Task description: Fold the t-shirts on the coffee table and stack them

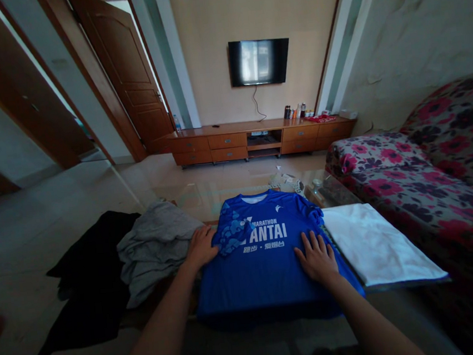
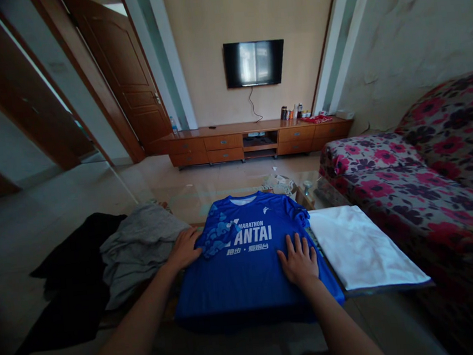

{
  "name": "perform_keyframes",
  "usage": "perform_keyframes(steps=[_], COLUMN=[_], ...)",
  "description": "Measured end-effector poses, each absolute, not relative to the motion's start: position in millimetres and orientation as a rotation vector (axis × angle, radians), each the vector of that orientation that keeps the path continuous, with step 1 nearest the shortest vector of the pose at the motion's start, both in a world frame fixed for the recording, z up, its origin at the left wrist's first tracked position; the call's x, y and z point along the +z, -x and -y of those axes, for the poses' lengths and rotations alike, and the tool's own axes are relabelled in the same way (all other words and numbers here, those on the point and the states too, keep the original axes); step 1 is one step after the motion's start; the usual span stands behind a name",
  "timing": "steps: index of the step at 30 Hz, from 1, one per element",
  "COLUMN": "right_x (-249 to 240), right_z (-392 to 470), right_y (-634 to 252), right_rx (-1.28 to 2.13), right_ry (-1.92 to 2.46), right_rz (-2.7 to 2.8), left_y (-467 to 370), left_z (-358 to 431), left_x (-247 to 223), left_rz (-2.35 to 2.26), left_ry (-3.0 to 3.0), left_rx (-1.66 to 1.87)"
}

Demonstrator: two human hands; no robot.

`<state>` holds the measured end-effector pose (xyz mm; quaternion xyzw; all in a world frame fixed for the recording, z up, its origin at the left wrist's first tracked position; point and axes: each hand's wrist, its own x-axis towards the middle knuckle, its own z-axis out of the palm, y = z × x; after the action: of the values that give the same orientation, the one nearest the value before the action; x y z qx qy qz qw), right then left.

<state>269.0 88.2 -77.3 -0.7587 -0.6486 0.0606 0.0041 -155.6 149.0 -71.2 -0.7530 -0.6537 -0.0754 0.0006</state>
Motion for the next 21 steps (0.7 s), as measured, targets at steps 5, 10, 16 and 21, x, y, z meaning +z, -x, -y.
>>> perform_keyframes(steps=[5,10,16,21], right_x=[-78.6,-69.9,-38.6,-29.4], right_z=[-85.1,-87.3,-111.4,-152.7], right_y=[-268.3,-264.3,-276.3,-319.2], right_rx=[0.265,0.307,0.183,0.137], right_ry=[2.401,2.399,2.321,2.351], right_rz=[2.038,2.029,1.755,1.357], left_y=[158.2,128.7,96.8,109.9], left_z=[-144.5,-138.3,-137.8,-136.2], left_x=[-69.6,-56.6,-66.1,-80.8], left_rz=[2.064,2.067,1.817,1.865], left_ry=[2.231,2.122,2.528,2.583], left_rx=[-0.253,-0.414,-0.465,-0.338])
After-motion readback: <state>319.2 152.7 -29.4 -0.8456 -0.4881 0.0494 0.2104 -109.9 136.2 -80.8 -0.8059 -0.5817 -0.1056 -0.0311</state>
